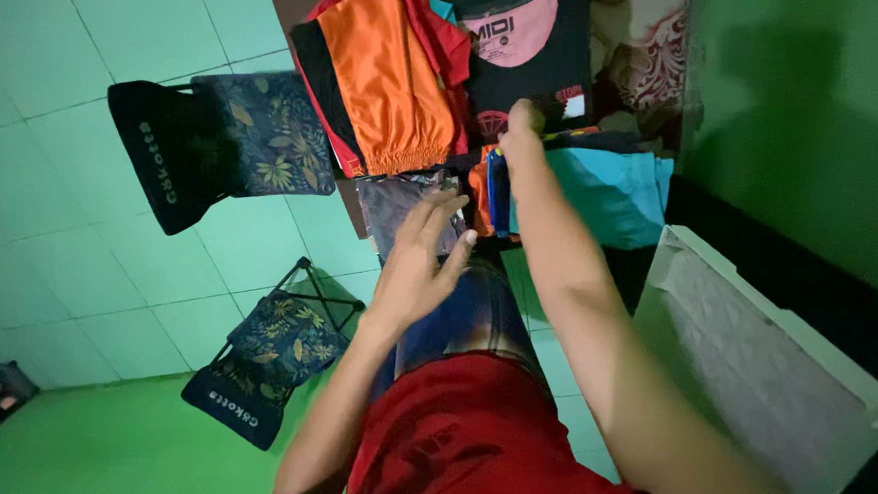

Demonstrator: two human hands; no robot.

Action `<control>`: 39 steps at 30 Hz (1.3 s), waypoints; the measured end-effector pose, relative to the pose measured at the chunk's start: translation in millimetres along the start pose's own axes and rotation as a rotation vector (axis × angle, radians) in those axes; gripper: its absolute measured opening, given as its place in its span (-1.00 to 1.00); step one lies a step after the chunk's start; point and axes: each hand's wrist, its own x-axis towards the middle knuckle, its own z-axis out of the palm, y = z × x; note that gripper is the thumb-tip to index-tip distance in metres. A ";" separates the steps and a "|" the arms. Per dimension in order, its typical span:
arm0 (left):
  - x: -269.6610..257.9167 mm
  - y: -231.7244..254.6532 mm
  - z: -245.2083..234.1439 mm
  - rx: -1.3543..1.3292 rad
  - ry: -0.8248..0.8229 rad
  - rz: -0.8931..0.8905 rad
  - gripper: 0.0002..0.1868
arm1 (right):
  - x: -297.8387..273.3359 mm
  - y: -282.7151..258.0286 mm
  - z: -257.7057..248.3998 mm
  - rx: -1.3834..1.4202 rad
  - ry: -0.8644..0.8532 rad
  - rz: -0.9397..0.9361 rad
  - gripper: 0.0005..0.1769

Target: The person picks up folded t-shirts and shorts one at a time from a stack and places them into the drawers of a white plastic unit.

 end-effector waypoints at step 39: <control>23.0 -47.9 4.7 -1.744 -0.137 -0.233 -0.59 | -352.1 54.6 -186.6 -0.508 -0.802 -0.335 -0.52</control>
